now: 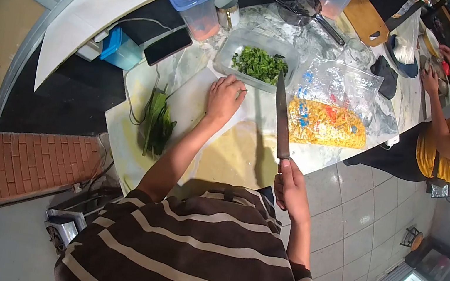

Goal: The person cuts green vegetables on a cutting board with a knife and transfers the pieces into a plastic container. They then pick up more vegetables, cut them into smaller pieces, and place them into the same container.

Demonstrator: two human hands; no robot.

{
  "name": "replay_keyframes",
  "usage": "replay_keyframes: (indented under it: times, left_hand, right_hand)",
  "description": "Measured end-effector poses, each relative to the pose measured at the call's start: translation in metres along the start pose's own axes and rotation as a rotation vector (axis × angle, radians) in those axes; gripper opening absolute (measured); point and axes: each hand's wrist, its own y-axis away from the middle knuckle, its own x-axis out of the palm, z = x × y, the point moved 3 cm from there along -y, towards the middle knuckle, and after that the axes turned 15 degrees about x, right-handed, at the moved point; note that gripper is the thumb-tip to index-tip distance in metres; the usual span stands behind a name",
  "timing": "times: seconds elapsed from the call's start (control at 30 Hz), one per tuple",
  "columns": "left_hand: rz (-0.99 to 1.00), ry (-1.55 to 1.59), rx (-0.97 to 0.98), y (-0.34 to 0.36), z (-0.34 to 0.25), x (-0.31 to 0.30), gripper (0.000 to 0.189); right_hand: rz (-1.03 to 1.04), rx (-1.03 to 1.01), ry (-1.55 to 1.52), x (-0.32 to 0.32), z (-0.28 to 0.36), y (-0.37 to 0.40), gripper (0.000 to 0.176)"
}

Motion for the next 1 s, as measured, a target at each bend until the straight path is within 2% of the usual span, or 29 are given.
replay_keyframes:
  times: [0.03, 0.1, 0.17, 0.23, 0.33, 0.37, 0.43, 0.5, 0.57, 0.63, 0.7, 0.77, 0.83, 0.97, 1.0]
  left_hand:
    - [0.001, -0.002, 0.006, -0.008, -0.01, -0.013, 0.014]
    - [-0.243, 0.117, 0.117, -0.023, -0.037, -0.047, 0.008]
    - [-0.241, 0.135, 0.132, -0.043, -0.037, -0.056, 0.012]
    - [-0.136, 0.412, -0.053, -0.067, -0.02, -0.045, 0.02]
    - [-0.154, 0.524, 0.059, -0.071, -0.009, -0.06, 0.027]
    - [-0.148, 0.522, 0.036, -0.059, -0.005, -0.066, 0.027]
    - [-0.28, 0.379, 0.06, -0.033, -0.008, -0.106, 0.024]
    - [-0.285, 0.332, 0.017, 0.005, 0.007, -0.126, 0.018]
    - [-0.189, 0.287, -0.219, 0.052, 0.027, -0.139, 0.015]
    - [-0.094, 0.192, -0.35, 0.095, 0.038, -0.152, 0.016]
    - [-0.096, 0.073, -0.337, 0.146, 0.055, -0.141, 0.018]
    - [-0.101, -0.037, -0.322, 0.167, 0.051, -0.139, 0.019]
    - [0.047, -0.157, -0.436, 0.176, 0.044, -0.135, 0.024]
    - [0.024, -0.195, -0.427, 0.179, 0.047, -0.129, 0.028]
    - [-0.076, -0.16, -0.353, 0.173, 0.044, -0.135, 0.027]
  right_hand:
    - [-0.007, -0.006, -0.008, -0.001, 0.001, 0.001, 0.034]
    - [-0.013, -0.007, -0.011, -0.002, 0.005, 0.004, 0.034]
    - [-0.015, 0.003, -0.006, 0.0, 0.001, 0.005, 0.034]
    - [-0.007, -0.016, 0.008, 0.0, 0.001, 0.004, 0.034]
    - [0.012, -0.03, 0.008, 0.0, -0.001, 0.0, 0.035]
    - [0.023, -0.028, 0.0, 0.001, -0.007, 0.001, 0.035]
    - [0.017, -0.005, 0.025, 0.005, -0.008, 0.002, 0.035]
    - [0.033, 0.031, 0.026, 0.01, -0.014, -0.005, 0.035]
    - [0.072, 0.043, 0.06, 0.018, -0.017, -0.013, 0.035]
    - [0.104, 0.05, 0.091, 0.026, -0.017, -0.017, 0.035]
    - [0.13, 0.061, 0.137, 0.034, -0.013, -0.02, 0.035]
    - [0.121, 0.063, 0.161, 0.043, -0.008, -0.019, 0.035]
    - [0.106, 0.067, 0.187, 0.045, -0.003, -0.019, 0.036]
    - [0.146, 0.082, 0.202, 0.047, 0.0, -0.02, 0.036]
    - [0.139, 0.098, 0.205, 0.047, 0.001, -0.019, 0.036]
